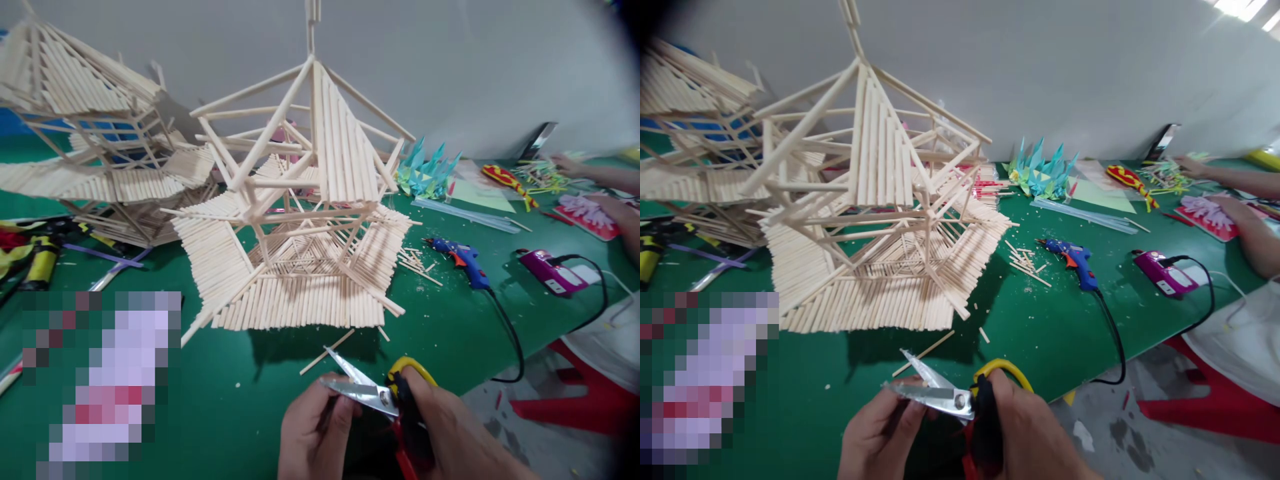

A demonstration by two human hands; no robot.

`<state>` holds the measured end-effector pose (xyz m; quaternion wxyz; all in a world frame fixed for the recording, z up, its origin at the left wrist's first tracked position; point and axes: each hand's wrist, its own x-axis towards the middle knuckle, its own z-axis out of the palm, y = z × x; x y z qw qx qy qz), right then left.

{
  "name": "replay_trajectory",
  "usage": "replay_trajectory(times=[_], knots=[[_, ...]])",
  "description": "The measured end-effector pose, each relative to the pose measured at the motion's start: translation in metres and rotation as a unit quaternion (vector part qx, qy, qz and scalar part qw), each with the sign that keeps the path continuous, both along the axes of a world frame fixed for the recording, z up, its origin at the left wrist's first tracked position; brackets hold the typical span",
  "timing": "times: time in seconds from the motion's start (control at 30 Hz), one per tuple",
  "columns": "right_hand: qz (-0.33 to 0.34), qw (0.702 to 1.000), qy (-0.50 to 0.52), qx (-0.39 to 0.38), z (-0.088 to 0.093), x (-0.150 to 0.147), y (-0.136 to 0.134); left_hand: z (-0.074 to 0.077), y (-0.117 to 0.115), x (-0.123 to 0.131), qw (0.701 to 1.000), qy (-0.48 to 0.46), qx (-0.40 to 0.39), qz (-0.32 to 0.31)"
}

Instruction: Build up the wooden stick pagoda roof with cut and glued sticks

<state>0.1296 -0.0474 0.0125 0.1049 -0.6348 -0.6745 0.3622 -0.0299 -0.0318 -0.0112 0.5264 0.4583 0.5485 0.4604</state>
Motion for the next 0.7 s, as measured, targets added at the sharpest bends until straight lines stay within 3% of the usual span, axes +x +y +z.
replay_trajectory(times=[0.27, 0.47, 0.57, 0.7], knots=[[0.019, 0.999, 0.009, -0.035, 0.002, 0.003, 0.008, -0.001, -0.005, 0.008, 0.998, -0.055, -0.025, -0.002], [0.006, 0.999, -0.051, 0.008, -0.002, 0.019, 0.01, -0.013, 0.005, 0.004, 0.959, -0.24, -0.148, -0.005], [0.015, 0.998, -0.068, 0.005, 0.0, 0.019, 0.009, -0.015, 0.008, 0.001, 0.947, -0.286, -0.144, -0.002], [0.022, 0.996, -0.081, 0.003, 0.005, 0.014, 0.009, -0.016, 0.007, -0.001, 0.956, -0.266, -0.126, -0.02]])
